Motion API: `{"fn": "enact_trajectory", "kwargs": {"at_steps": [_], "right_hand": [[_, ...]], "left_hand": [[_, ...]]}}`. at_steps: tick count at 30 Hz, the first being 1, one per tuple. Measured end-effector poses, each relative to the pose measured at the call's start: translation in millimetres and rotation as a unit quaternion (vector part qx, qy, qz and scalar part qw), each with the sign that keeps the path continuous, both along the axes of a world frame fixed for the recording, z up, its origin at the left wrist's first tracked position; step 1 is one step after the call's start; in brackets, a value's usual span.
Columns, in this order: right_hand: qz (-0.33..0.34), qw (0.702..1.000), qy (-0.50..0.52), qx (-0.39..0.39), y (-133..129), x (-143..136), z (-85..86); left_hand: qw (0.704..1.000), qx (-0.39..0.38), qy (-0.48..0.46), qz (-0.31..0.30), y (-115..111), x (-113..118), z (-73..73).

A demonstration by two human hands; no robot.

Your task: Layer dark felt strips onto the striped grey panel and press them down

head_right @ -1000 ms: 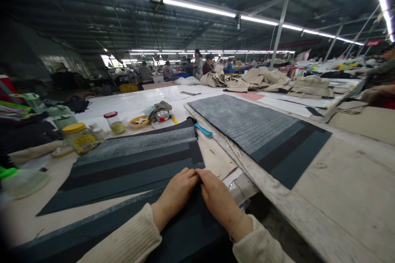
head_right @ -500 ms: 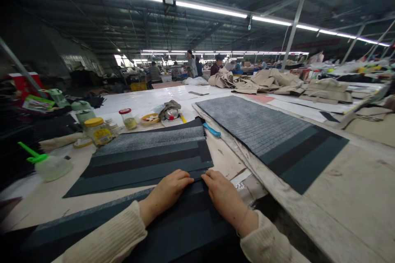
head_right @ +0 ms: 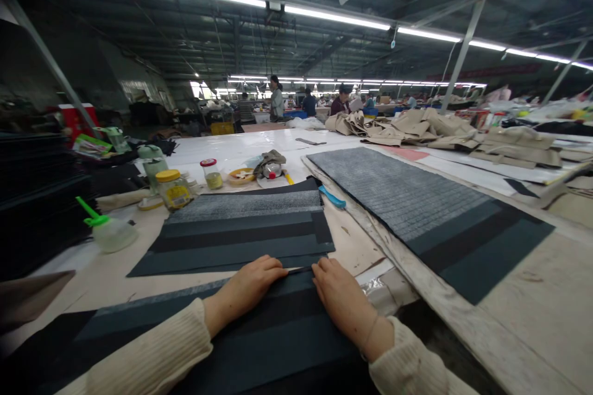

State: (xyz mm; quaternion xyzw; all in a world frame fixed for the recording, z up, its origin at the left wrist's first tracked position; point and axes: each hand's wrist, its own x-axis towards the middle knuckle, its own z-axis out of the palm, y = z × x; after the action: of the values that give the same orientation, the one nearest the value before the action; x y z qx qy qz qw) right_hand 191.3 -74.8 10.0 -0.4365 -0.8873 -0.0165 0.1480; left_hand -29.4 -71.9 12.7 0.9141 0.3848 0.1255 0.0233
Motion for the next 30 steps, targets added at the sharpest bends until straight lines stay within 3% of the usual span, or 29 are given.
{"fn": "enact_trajectory", "kwargs": {"at_steps": [4,8,15,24,30], "right_hand": [[0.031,0.998,0.024,-0.04,-3,-22,2.5],[0.042,0.999,0.004,-0.024,-4,-35,1.9],[0.049,0.998,-0.01,-0.047,-3,-37,8.2],[0.087,0.994,-0.042,-0.042,-8,-78,6.2],[0.096,0.993,-0.052,-0.032,-9,-80,11.3]], "left_hand": [[1.0,0.012,0.018,-0.013,-4,3,1.5],[0.999,0.018,0.034,-0.024,-1,2,3.2],[0.999,-0.009,-0.014,0.028,-11,-41,-4.5],[0.998,0.042,0.054,-0.014,-19,-43,1.8],[0.999,-0.017,-0.022,0.038,-28,-80,1.3]]}}
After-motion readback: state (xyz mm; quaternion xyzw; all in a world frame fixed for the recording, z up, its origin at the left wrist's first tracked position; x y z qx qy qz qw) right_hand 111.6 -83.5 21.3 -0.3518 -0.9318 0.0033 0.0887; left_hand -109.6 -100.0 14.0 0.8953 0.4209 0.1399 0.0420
